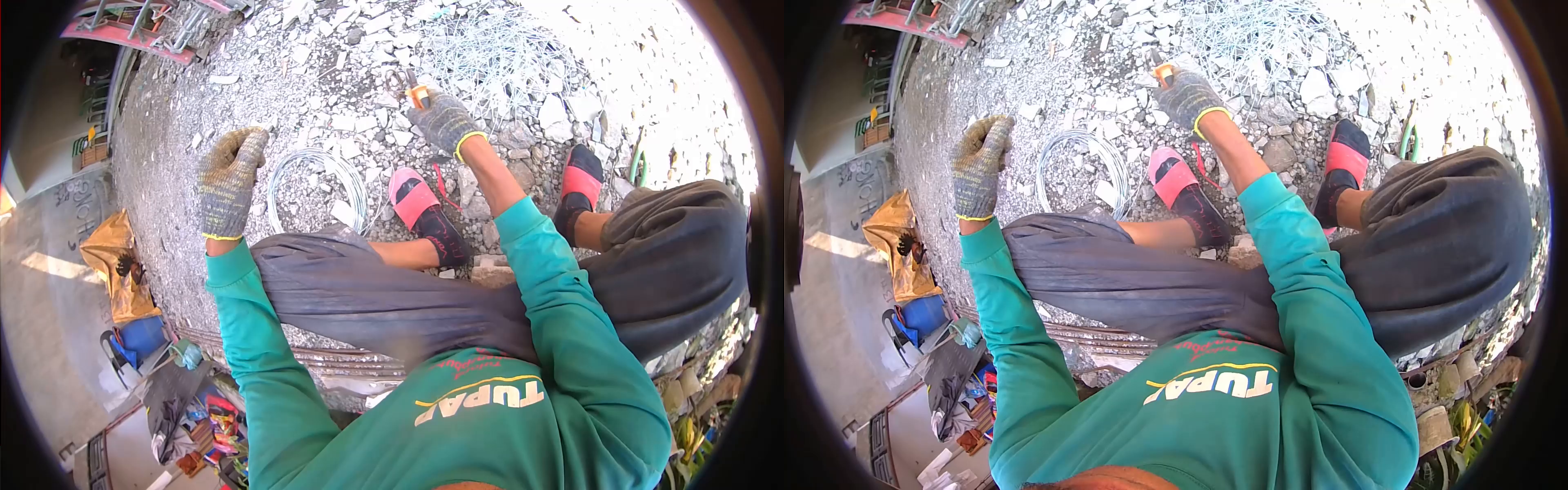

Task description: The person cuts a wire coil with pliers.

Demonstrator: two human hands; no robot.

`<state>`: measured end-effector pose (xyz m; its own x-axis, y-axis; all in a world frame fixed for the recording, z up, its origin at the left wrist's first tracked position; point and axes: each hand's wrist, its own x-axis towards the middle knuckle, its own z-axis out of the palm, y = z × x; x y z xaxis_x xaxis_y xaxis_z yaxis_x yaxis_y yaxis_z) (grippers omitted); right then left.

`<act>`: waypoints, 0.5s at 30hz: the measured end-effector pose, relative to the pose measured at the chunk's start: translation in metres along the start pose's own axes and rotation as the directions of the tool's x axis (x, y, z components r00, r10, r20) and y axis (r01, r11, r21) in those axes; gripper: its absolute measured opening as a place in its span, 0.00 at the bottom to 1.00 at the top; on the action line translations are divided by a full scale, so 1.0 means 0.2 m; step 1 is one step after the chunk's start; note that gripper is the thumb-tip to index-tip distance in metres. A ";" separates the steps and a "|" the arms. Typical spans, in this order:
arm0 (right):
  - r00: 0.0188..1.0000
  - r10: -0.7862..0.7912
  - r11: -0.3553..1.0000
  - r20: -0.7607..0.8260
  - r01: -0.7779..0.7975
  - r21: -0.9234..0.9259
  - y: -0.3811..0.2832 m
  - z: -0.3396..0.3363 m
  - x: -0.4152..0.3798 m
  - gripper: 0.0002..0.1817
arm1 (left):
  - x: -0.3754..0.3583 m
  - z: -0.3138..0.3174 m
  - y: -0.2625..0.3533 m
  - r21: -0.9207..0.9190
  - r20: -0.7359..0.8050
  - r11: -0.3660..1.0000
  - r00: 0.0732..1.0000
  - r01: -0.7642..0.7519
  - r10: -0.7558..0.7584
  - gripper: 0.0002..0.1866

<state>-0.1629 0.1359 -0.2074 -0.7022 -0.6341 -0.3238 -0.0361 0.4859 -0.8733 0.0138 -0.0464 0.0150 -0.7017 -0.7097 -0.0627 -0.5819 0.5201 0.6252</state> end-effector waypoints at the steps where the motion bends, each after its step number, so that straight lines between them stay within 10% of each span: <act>1: 0.996 -0.070 0.981 0.052 0.059 0.186 -0.08 0.07 -0.07 0.20 | 0.00 0.00 0.01 -0.011 0.012 1.000 1.000 -0.007 0.008 0.14; 9: 0.896 -0.439 0.879 -0.070 0.445 0.173 -0.55 0.26 -0.43 0.24 | -0.01 0.04 0.09 -0.054 0.081 0.998 0.996 0.038 -0.033 0.14; 15: 0.901 -0.431 0.869 -0.042 0.427 0.251 -0.57 0.30 -0.45 0.23 | -0.04 0.06 0.06 -0.095 0.154 0.995 0.988 0.003 0.012 0.14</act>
<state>-0.0518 0.1014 -0.1006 -0.6474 -0.7556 0.1000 -0.1528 0.0002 -0.9883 0.0079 -0.0292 0.0133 -0.7638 -0.6215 -0.1742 -0.5418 0.4705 0.6965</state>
